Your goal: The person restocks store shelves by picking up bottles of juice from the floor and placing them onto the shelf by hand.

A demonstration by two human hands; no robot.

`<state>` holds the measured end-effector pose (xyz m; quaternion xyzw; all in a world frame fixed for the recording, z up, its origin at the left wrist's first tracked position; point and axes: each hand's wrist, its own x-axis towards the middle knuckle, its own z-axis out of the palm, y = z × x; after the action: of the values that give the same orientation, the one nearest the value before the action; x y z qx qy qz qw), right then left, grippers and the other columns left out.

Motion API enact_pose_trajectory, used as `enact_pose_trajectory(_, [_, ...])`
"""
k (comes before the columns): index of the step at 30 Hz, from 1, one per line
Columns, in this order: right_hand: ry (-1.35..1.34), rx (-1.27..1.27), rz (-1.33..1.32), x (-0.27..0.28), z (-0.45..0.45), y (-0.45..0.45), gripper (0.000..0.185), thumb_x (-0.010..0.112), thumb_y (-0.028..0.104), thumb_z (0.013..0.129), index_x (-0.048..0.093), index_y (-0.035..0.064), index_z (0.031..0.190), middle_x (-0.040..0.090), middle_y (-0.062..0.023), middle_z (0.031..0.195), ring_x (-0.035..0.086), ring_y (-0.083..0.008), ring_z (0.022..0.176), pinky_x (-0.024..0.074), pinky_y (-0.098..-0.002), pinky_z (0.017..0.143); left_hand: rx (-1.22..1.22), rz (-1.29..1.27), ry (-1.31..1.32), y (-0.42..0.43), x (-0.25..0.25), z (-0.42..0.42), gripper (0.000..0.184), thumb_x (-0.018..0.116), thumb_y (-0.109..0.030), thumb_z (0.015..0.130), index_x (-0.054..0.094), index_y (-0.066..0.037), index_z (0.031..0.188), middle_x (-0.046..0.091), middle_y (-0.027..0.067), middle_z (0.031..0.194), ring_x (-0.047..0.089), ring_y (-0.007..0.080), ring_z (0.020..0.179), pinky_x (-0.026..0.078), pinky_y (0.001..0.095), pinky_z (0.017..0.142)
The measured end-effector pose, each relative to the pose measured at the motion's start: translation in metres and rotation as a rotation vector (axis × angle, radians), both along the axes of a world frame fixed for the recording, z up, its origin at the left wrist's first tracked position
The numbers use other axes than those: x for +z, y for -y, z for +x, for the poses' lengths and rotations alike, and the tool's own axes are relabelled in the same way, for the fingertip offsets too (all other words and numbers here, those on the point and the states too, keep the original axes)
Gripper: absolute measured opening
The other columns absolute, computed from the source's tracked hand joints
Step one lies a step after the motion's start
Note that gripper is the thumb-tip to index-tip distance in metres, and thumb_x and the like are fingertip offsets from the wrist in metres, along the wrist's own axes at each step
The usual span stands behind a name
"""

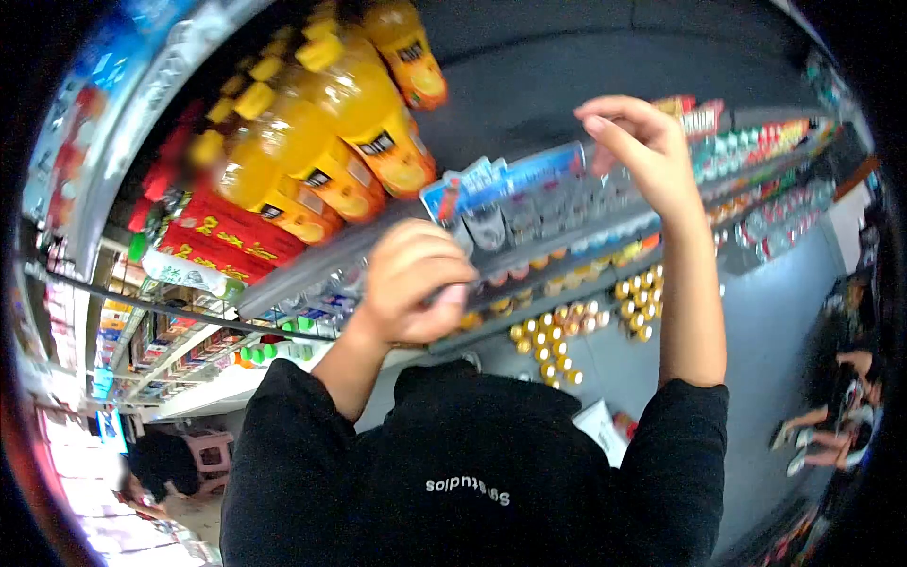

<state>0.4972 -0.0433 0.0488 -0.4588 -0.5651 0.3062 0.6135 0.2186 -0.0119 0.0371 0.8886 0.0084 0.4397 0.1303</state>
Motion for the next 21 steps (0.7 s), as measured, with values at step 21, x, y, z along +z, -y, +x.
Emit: enact_pose_trajectory(21, [-0.674, -0.415, -1.176, -0.643, -0.158, 0.236, 0.04, 0.062, 0.02, 0.074, 0.057, -0.0064, 0.103, 0.064, -0.0167, 0.08, 0.062, -0.0223, 0.076, 0.0485, -0.033, 0.07, 0.193, -0.737, -1.805, 0.041, -0.606, 0.034, 0.041, 0.058, -0.03, 0.079, 0.054, -0.01, 0.115, 0.062, 0.0156, 0.104, 0.06, 0.0325, 0.096, 0.047, 0.0415, 0.081])
